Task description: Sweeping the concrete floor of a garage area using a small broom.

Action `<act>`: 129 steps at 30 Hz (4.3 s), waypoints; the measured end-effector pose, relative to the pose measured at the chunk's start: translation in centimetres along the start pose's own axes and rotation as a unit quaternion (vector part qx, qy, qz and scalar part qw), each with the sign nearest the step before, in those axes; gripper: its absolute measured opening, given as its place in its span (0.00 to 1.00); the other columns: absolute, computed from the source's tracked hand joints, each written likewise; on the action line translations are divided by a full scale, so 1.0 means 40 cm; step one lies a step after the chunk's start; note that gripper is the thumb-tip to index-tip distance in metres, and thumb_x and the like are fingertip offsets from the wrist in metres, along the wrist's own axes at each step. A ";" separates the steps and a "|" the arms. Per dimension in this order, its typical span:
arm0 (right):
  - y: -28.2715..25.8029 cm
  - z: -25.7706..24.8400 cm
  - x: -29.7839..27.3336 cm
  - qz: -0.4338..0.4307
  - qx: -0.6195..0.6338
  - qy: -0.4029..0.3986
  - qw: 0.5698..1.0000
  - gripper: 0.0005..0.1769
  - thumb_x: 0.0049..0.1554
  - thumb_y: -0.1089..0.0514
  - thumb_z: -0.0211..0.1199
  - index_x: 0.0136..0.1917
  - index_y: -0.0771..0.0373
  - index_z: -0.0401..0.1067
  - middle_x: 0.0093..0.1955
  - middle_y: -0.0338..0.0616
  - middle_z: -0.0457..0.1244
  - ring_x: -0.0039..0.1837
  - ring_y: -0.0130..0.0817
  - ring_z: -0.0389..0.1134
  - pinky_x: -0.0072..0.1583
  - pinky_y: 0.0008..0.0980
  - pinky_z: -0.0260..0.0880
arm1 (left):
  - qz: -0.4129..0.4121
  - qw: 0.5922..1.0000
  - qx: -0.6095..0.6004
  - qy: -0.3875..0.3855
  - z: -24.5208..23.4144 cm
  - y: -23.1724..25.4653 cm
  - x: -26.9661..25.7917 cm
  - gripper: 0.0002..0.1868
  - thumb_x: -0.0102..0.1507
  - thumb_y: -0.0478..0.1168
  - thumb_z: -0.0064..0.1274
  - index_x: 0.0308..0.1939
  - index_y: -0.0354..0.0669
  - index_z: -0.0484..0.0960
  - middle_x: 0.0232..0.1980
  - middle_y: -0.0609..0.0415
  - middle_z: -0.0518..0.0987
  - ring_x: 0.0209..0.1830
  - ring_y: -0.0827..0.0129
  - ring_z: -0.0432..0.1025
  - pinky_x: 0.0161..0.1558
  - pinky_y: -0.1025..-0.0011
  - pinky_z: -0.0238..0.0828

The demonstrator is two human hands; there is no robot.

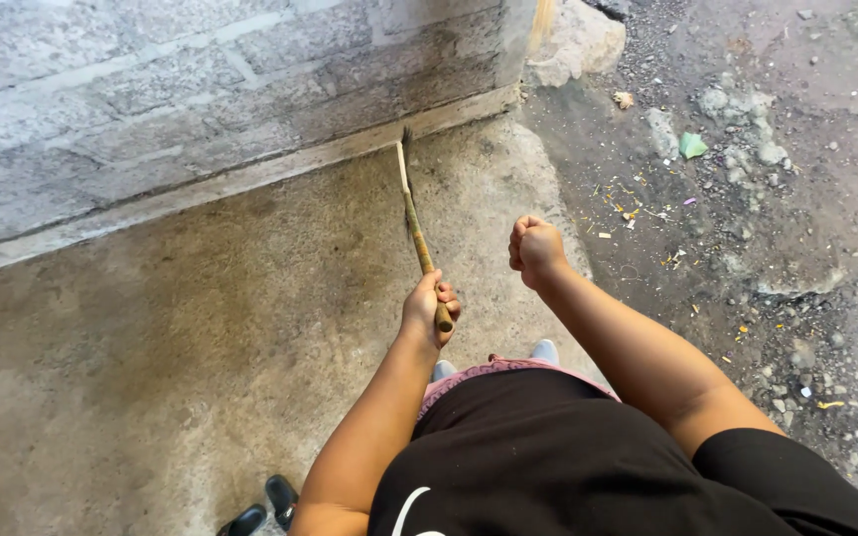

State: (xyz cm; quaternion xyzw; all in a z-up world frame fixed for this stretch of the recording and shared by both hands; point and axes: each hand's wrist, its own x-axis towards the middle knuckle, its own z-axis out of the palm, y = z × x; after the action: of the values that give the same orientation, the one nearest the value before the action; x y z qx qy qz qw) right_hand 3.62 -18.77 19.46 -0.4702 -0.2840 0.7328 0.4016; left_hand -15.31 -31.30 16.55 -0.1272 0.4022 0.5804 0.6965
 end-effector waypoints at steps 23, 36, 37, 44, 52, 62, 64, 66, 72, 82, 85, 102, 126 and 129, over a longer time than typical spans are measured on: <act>-0.055 -0.443 0.127 0.248 -0.087 -0.039 0.964 0.06 0.59 0.51 0.59 0.45 0.52 0.71 0.37 0.31 0.64 0.37 0.25 0.62 0.41 0.30 0.64 | 0.008 0.985 0.103 0.137 -0.077 -0.257 0.187 0.08 0.64 0.43 0.48 0.32 0.47 0.71 0.20 0.60 0.65 0.14 0.73 0.60 0.14 0.73 0.53; 0.016 -0.476 0.135 0.345 -0.141 -0.069 0.925 0.07 0.60 0.55 0.57 0.50 0.56 0.72 0.40 0.33 0.64 0.39 0.26 0.63 0.42 0.30 0.65 | 0.112 0.934 -0.064 0.333 -0.380 -0.266 0.213 0.08 0.69 0.46 0.44 0.36 0.50 0.70 0.27 0.57 0.72 0.19 0.69 0.65 0.21 0.67 0.64; 0.018 -0.483 0.134 0.351 -0.143 -0.067 0.923 0.07 0.60 0.55 0.57 0.50 0.56 0.72 0.40 0.33 0.64 0.39 0.26 0.63 0.42 0.30 0.65 | 0.109 0.932 -0.067 0.339 -0.407 -0.296 0.266 0.08 0.69 0.46 0.44 0.36 0.50 0.70 0.27 0.57 0.72 0.19 0.69 0.65 0.21 0.67 0.64; 0.012 -0.573 0.138 0.363 -0.142 -0.049 0.920 0.06 0.62 0.55 0.58 0.52 0.55 0.71 0.41 0.33 0.64 0.39 0.25 0.62 0.43 0.30 0.64 | -0.086 0.878 0.261 0.392 -0.064 -0.694 0.430 0.14 0.70 0.43 0.42 0.52 0.35 0.70 0.44 0.36 0.78 0.35 0.49 0.78 0.29 0.51 0.75; -0.062 -0.596 0.189 0.354 -0.141 -0.018 0.924 0.06 0.61 0.55 0.57 0.51 0.55 0.70 0.40 0.34 0.64 0.39 0.26 0.64 0.43 0.31 0.66 | -0.141 0.981 0.067 0.116 0.180 -0.771 0.424 0.06 0.70 0.39 0.45 0.49 0.43 0.72 0.27 0.57 0.70 0.17 0.75 0.63 0.16 0.74 0.59; -0.065 -0.611 0.217 0.344 -0.139 -0.029 0.928 0.06 0.61 0.55 0.57 0.51 0.55 0.70 0.40 0.34 0.64 0.39 0.25 0.63 0.43 0.30 0.65 | 0.094 0.926 0.074 0.358 -0.125 -0.375 0.346 0.11 0.72 0.47 0.43 0.41 0.46 0.68 0.24 0.57 0.67 0.14 0.72 0.61 0.15 0.69 0.61; -0.050 -0.617 0.212 0.353 -0.142 -0.034 0.924 0.06 0.62 0.55 0.57 0.51 0.55 0.70 0.40 0.34 0.64 0.39 0.25 0.63 0.43 0.30 0.65 | 0.126 0.915 0.047 0.381 -0.209 -0.312 0.411 0.12 0.71 0.48 0.41 0.38 0.46 0.65 0.21 0.55 0.64 0.12 0.70 0.60 0.14 0.68 0.59; -0.045 -0.618 0.209 0.364 -0.138 -0.041 0.920 0.06 0.62 0.55 0.56 0.52 0.55 0.70 0.40 0.34 0.64 0.39 0.25 0.63 0.43 0.30 0.66 | 0.115 0.914 -0.101 0.375 -0.322 -0.305 0.540 0.12 0.71 0.42 0.46 0.34 0.45 0.66 0.22 0.57 0.66 0.14 0.72 0.60 0.16 0.70 0.56; -0.072 -0.629 0.221 0.349 -0.141 -0.027 0.926 0.06 0.63 0.55 0.56 0.52 0.56 0.70 0.41 0.35 0.64 0.39 0.26 0.63 0.43 0.30 0.66 | -0.051 0.857 0.388 0.336 0.103 -0.659 0.589 0.11 0.68 0.43 0.44 0.50 0.43 0.74 0.33 0.52 0.78 0.23 0.59 0.78 0.21 0.59 0.78; -0.106 -0.701 0.242 0.319 -0.106 0.024 0.942 0.06 0.62 0.56 0.56 0.52 0.56 0.71 0.39 0.34 0.64 0.39 0.26 0.63 0.42 0.29 0.66 | -0.046 0.970 0.181 0.153 0.199 -0.640 0.402 0.11 0.71 0.45 0.46 0.53 0.46 0.75 0.26 0.61 0.66 0.16 0.77 0.59 0.16 0.74 0.56; -0.072 -0.691 0.236 0.331 -0.099 0.026 0.938 0.05 0.62 0.56 0.58 0.51 0.56 0.71 0.39 0.35 0.64 0.38 0.27 0.63 0.42 0.30 0.66 | -0.005 0.924 0.236 0.300 0.077 -0.589 0.328 0.11 0.72 0.49 0.43 0.51 0.51 0.75 0.25 0.60 0.67 0.15 0.76 0.62 0.15 0.73 0.60; -0.128 -0.717 0.236 0.323 -0.128 0.039 0.937 0.06 0.62 0.54 0.57 0.52 0.54 0.71 0.38 0.33 0.65 0.38 0.27 0.64 0.42 0.31 0.67 | -0.234 0.970 -0.065 0.030 0.261 -0.761 0.625 0.08 0.69 0.39 0.47 0.35 0.45 0.69 0.24 0.62 0.67 0.16 0.79 0.61 0.16 0.77 0.55; 0.084 0.071 0.572 0.368 -0.246 -0.087 0.893 0.06 0.61 0.56 0.56 0.50 0.56 0.72 0.38 0.35 0.63 0.39 0.29 0.64 0.43 0.33 0.66 | -0.003 0.955 -0.185 0.231 -0.246 -0.075 0.689 0.02 0.66 0.33 0.41 0.40 0.45 0.65 0.24 0.53 0.66 0.16 0.67 0.62 0.18 0.67 0.58; 0.102 0.157 0.658 0.360 -0.225 -0.067 0.903 0.07 0.62 0.56 0.55 0.52 0.56 0.71 0.38 0.35 0.62 0.39 0.29 0.63 0.42 0.34 0.66 | -0.126 0.954 -0.243 0.122 -0.046 0.040 0.700 0.10 0.69 0.45 0.44 0.39 0.46 0.63 0.23 0.59 0.64 0.13 0.75 0.57 0.15 0.72 0.56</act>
State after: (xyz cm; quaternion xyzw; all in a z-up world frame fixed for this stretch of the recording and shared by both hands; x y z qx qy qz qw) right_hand -9.66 1.42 6.57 -0.5680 -0.2794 0.7737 -0.0260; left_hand -17.42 -12.23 -3.99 -0.4121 0.3122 0.5482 0.6574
